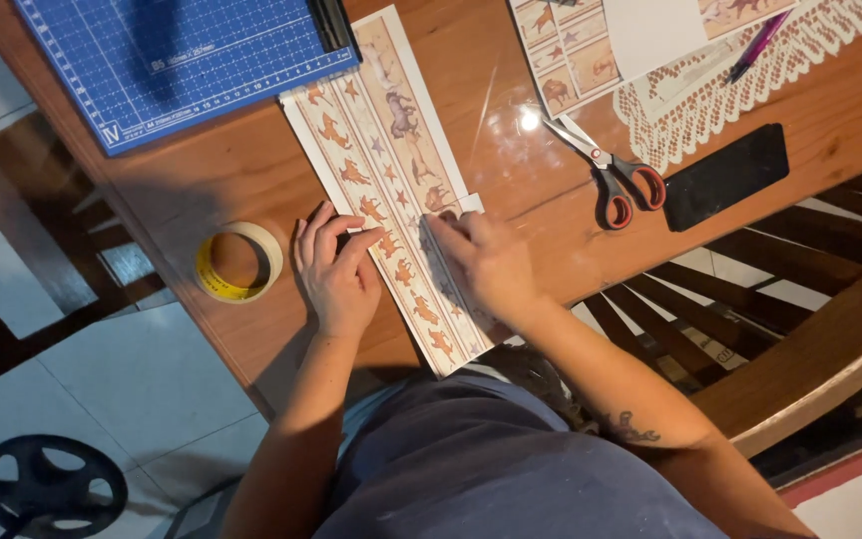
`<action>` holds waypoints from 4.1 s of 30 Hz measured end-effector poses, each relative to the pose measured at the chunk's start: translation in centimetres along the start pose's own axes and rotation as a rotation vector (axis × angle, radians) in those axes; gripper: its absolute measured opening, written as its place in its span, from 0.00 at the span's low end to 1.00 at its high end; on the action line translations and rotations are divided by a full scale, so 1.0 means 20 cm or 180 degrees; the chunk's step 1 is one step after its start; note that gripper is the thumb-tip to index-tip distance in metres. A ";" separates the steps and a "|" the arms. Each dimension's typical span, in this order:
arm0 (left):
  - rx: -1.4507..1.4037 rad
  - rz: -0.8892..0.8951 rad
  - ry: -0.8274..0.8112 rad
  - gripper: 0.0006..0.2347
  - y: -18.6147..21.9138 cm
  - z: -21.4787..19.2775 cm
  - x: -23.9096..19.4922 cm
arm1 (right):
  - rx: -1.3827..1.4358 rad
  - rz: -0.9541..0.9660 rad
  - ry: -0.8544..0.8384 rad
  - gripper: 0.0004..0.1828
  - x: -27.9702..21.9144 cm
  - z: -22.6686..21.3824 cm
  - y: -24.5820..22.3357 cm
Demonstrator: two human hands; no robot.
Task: The person is cutting out printed paper strips with horse designs using scissors and a manual paper trimmer on a wooden table.
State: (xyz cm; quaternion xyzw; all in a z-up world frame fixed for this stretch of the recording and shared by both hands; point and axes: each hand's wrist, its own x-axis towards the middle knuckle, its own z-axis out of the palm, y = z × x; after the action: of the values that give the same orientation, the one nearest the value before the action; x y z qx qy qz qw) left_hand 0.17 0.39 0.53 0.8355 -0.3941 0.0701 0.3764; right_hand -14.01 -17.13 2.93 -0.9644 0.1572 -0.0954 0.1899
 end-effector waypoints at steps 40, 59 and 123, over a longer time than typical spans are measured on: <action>-0.0230 0.1061 -0.1757 0.19 0.02 0.07 0.36 | -0.0050 0.0176 0.0900 0.08 -0.01 0.00 0.13; 0.0270 0.0958 -0.2923 0.35 -0.06 0.09 0.40 | 0.0321 -0.0833 0.0976 0.10 -0.05 -0.03 0.04; -0.0412 -0.0319 -0.0071 0.06 0.00 -0.06 0.02 | 0.2844 0.1774 0.0856 0.06 0.11 -0.01 0.07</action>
State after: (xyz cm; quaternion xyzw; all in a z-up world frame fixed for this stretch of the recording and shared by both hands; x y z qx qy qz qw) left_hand 0.64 1.09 1.53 0.8288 -0.3597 0.0162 0.4282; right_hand -12.36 -19.19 2.81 -0.6909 0.3740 -0.2215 0.5776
